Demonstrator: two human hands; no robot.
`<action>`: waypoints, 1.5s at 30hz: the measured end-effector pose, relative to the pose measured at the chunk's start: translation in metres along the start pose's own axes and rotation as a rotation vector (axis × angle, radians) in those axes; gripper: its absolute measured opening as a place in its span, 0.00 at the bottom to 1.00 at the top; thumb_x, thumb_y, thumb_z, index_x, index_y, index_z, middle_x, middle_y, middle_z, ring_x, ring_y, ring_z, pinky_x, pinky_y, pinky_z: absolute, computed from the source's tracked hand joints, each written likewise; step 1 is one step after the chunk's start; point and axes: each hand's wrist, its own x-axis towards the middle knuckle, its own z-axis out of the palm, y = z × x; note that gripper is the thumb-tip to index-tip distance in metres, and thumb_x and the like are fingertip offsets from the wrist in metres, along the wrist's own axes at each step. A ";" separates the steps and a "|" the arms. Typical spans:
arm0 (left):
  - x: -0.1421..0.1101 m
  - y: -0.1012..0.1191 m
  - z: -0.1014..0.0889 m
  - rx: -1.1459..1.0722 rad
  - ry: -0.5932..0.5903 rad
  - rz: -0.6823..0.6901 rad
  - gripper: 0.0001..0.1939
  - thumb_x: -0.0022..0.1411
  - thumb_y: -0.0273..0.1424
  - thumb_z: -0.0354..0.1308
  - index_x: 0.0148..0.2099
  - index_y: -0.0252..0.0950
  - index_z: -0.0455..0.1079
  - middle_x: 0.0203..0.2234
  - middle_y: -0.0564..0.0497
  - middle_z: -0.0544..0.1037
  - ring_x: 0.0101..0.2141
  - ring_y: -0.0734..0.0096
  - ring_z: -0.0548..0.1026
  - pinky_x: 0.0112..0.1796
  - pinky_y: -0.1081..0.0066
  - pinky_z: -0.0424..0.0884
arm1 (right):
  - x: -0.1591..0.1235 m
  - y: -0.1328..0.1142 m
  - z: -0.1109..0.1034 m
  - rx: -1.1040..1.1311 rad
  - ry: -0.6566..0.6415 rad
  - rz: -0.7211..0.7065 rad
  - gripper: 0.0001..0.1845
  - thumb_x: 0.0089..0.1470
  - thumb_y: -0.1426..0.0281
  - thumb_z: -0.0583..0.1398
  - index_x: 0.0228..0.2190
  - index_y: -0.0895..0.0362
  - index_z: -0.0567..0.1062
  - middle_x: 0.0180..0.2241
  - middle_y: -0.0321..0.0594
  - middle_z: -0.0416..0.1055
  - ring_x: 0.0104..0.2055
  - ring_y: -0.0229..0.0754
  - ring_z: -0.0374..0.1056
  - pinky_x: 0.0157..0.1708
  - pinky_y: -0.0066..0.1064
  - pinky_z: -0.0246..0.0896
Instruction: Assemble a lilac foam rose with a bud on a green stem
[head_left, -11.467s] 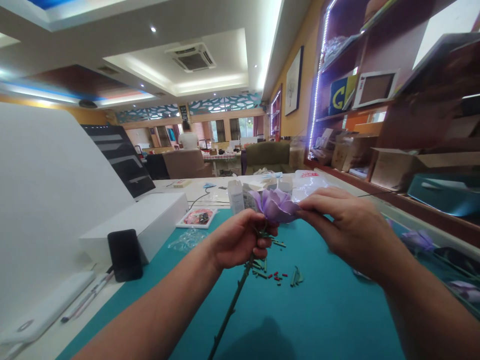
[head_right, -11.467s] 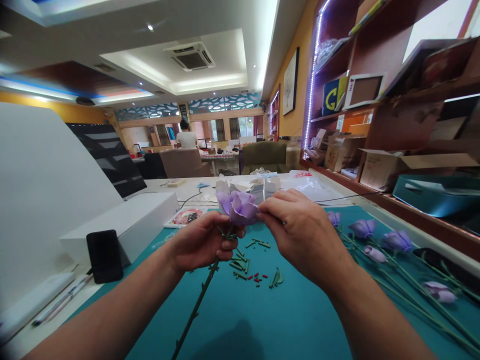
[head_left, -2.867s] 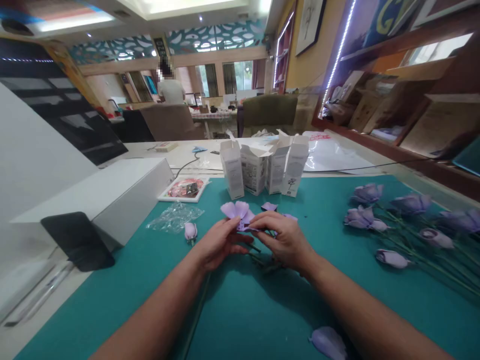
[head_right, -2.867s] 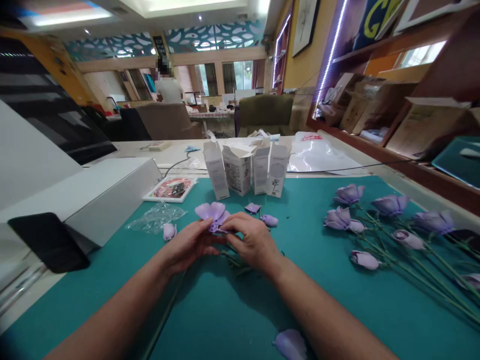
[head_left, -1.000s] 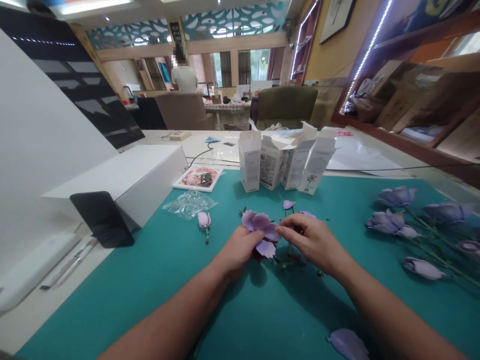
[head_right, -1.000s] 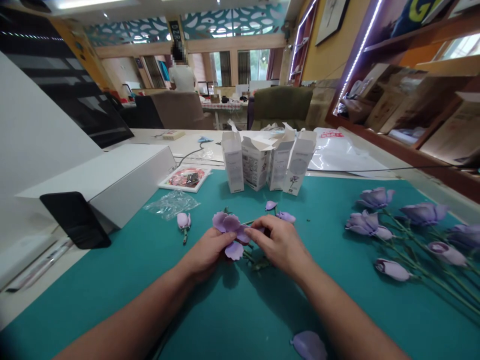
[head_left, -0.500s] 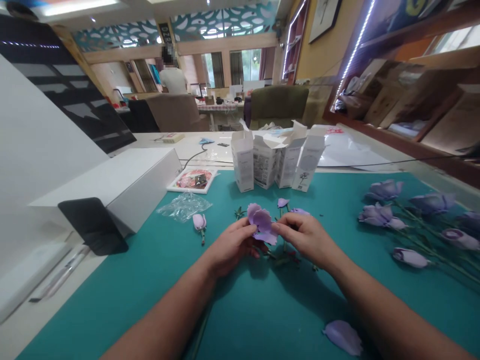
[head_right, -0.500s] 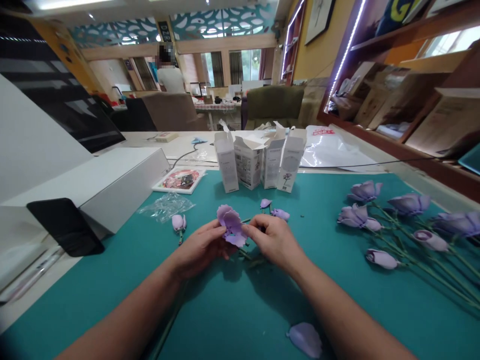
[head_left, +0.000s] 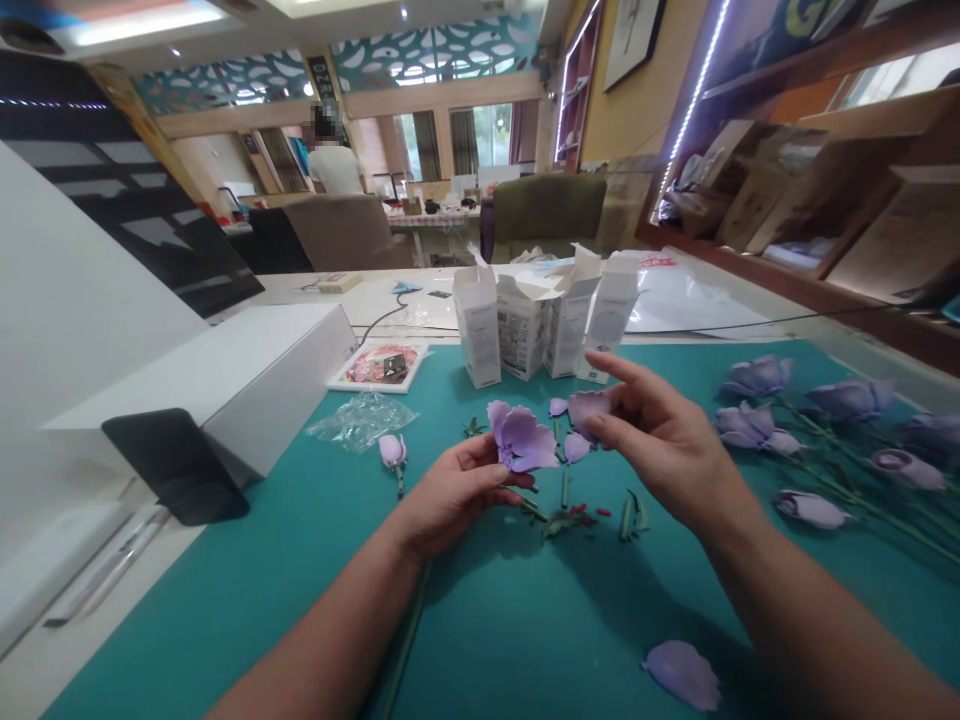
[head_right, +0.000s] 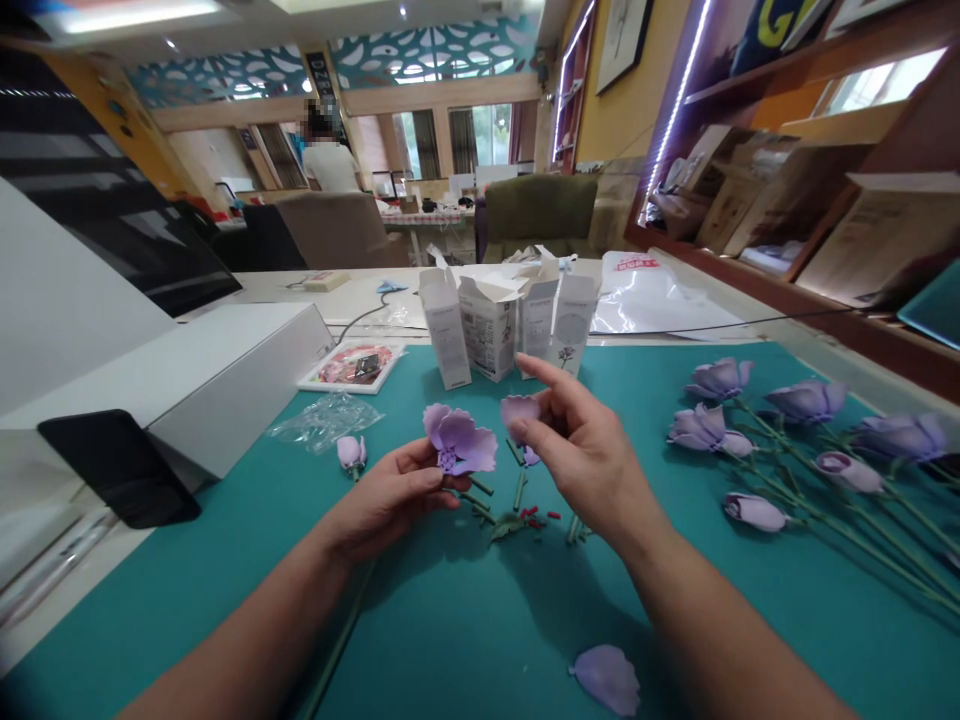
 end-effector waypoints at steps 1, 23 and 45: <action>0.000 0.000 0.000 0.016 0.008 0.013 0.23 0.46 0.31 0.72 0.46 0.33 0.77 0.43 0.43 0.78 0.36 0.67 0.77 0.34 0.72 0.72 | -0.002 -0.003 0.001 0.028 -0.004 0.007 0.18 0.50 0.66 0.64 0.44 0.52 0.76 0.26 0.35 0.72 0.29 0.39 0.67 0.28 0.31 0.65; -0.001 -0.005 0.012 0.187 0.171 0.158 0.29 0.50 0.32 0.70 0.55 0.34 0.73 0.47 0.43 0.79 0.40 0.61 0.78 0.40 0.68 0.73 | -0.014 -0.013 0.022 -0.183 -0.126 0.069 0.16 0.51 0.58 0.60 0.19 0.54 0.67 0.16 0.31 0.63 0.21 0.35 0.57 0.20 0.27 0.51; -0.001 -0.009 0.013 0.297 0.189 0.237 0.27 0.53 0.32 0.66 0.56 0.33 0.72 0.43 0.44 0.81 0.39 0.64 0.76 0.42 0.68 0.72 | -0.016 -0.010 0.027 -0.240 -0.133 0.115 0.15 0.49 0.61 0.58 0.17 0.55 0.63 0.16 0.29 0.58 0.20 0.33 0.53 0.19 0.27 0.46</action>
